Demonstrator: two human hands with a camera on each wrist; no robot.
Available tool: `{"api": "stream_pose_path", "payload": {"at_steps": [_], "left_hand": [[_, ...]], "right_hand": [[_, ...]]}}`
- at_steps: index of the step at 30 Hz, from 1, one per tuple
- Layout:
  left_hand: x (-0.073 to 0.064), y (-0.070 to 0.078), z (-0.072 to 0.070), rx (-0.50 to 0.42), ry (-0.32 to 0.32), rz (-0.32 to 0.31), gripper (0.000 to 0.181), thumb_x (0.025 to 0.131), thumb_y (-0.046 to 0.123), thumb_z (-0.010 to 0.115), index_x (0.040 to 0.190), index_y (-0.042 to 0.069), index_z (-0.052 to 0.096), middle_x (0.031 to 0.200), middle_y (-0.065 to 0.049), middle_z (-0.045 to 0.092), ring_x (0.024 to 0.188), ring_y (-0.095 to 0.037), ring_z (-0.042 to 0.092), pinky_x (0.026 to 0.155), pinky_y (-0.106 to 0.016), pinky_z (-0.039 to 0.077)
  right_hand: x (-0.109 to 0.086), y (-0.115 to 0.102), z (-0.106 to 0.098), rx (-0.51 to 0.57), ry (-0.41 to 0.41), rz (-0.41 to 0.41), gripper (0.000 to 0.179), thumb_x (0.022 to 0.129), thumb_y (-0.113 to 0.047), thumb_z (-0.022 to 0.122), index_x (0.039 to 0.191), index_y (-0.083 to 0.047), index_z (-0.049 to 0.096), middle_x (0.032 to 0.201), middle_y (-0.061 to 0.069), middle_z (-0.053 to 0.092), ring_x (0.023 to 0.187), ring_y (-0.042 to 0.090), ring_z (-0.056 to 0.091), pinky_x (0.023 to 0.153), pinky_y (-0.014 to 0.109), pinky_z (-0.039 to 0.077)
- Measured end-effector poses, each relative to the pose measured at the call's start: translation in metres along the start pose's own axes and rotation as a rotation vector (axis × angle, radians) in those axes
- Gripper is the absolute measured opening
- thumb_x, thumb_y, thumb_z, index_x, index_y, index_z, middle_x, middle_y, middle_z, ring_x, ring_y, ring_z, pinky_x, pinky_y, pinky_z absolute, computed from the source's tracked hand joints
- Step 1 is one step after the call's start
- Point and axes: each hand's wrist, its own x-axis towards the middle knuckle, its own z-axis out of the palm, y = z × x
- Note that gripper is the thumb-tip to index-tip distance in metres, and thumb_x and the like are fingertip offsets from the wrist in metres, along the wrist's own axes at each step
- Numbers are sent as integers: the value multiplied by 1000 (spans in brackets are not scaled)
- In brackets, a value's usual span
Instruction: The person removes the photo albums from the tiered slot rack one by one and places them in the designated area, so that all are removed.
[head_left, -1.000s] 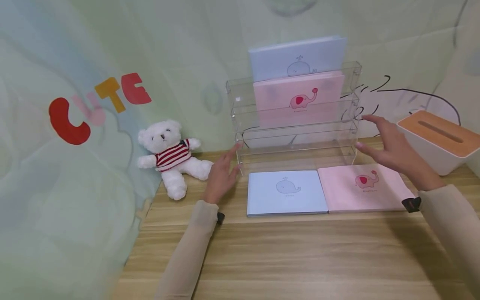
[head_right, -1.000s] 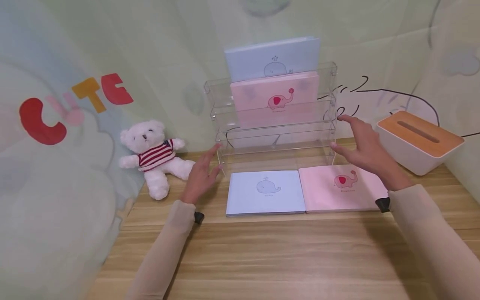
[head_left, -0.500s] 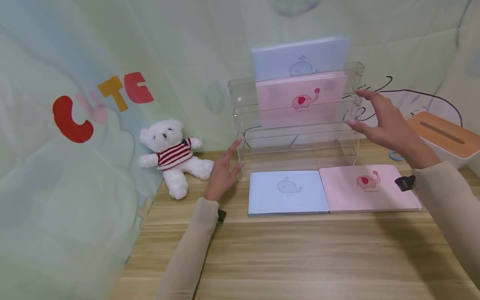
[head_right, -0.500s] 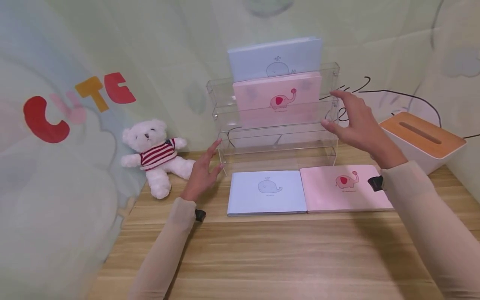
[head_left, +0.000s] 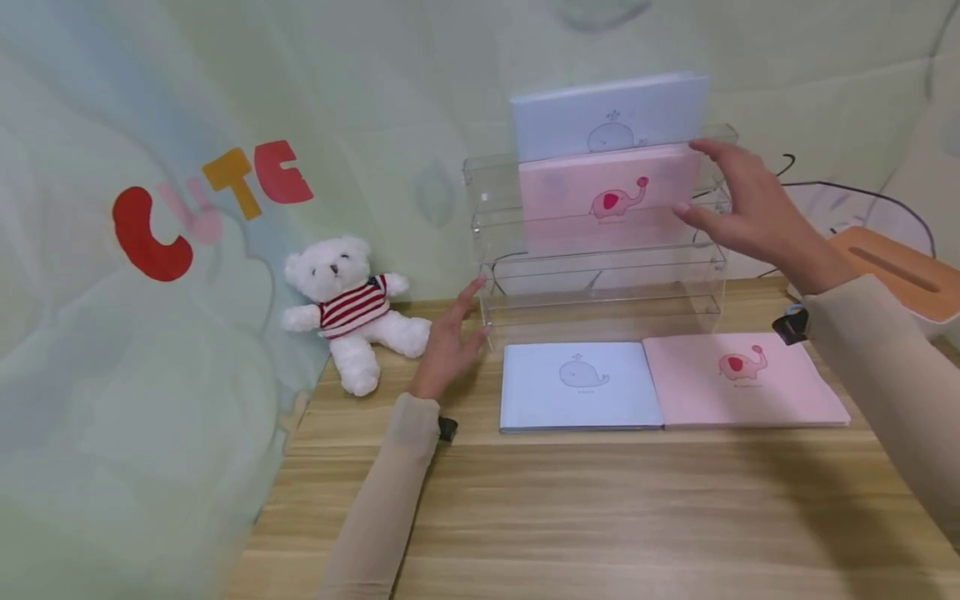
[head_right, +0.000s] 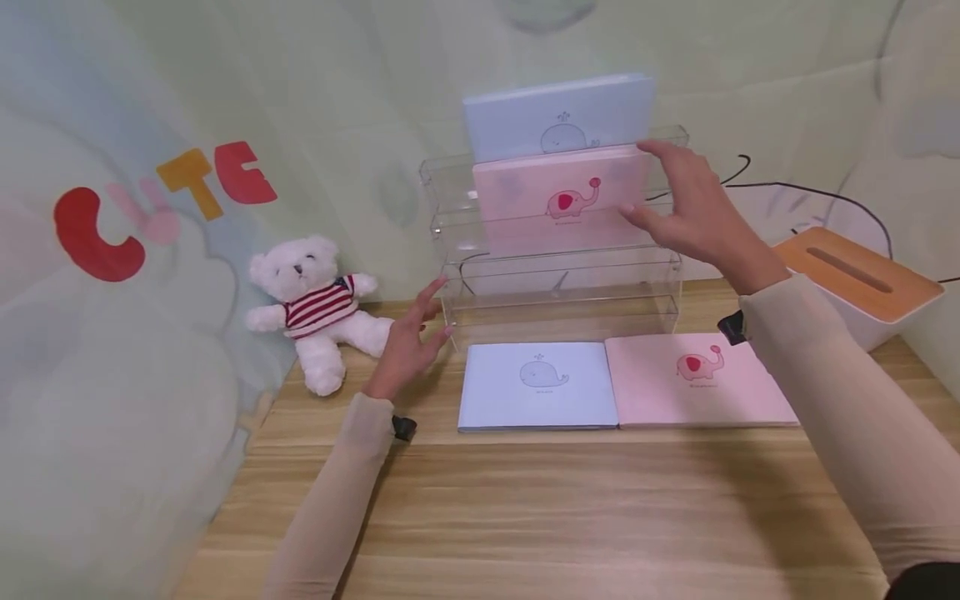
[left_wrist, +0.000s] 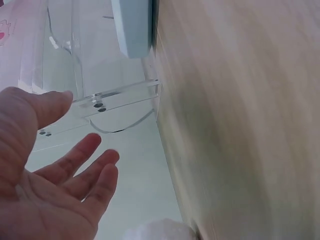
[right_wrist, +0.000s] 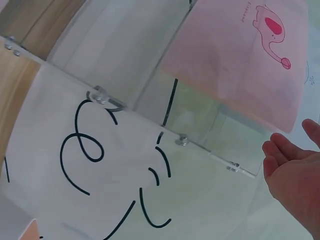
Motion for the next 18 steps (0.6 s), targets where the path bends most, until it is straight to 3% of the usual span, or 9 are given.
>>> {"api": "stream_pose_path", "payload": {"at_steps": [6, 12, 18], "left_hand": [[1, 2, -1, -8, -27, -22, 87, 103, 10, 71, 167, 47, 26, 132, -23, 75, 127, -45, 71, 111, -61, 53], [1, 2, 0, -86, -44, -44, 89, 103, 4, 70, 165, 50, 27, 130, -24, 75, 121, -38, 75, 105, -51, 59], [2, -1, 0, -159, -67, -42, 87, 103, 0, 67, 166, 47, 28, 131, -28, 72, 111, -39, 79, 94, -53, 63]], "right_hand": [[12, -3, -1, 4, 20, -31, 82, 101, -34, 67, 170, -12, 28, 175, 21, 32, 161, 48, 28, 125, 79, 22], [25, -7, -4, -10, 27, -32, 73, 103, -28, 66, 166, -8, 36, 165, 27, 39, 151, 48, 36, 120, 77, 32], [38, -11, -3, 3, 37, -23, 58, 104, -21, 61, 157, -2, 47, 150, 30, 47, 137, 45, 41, 111, 69, 36]]}}
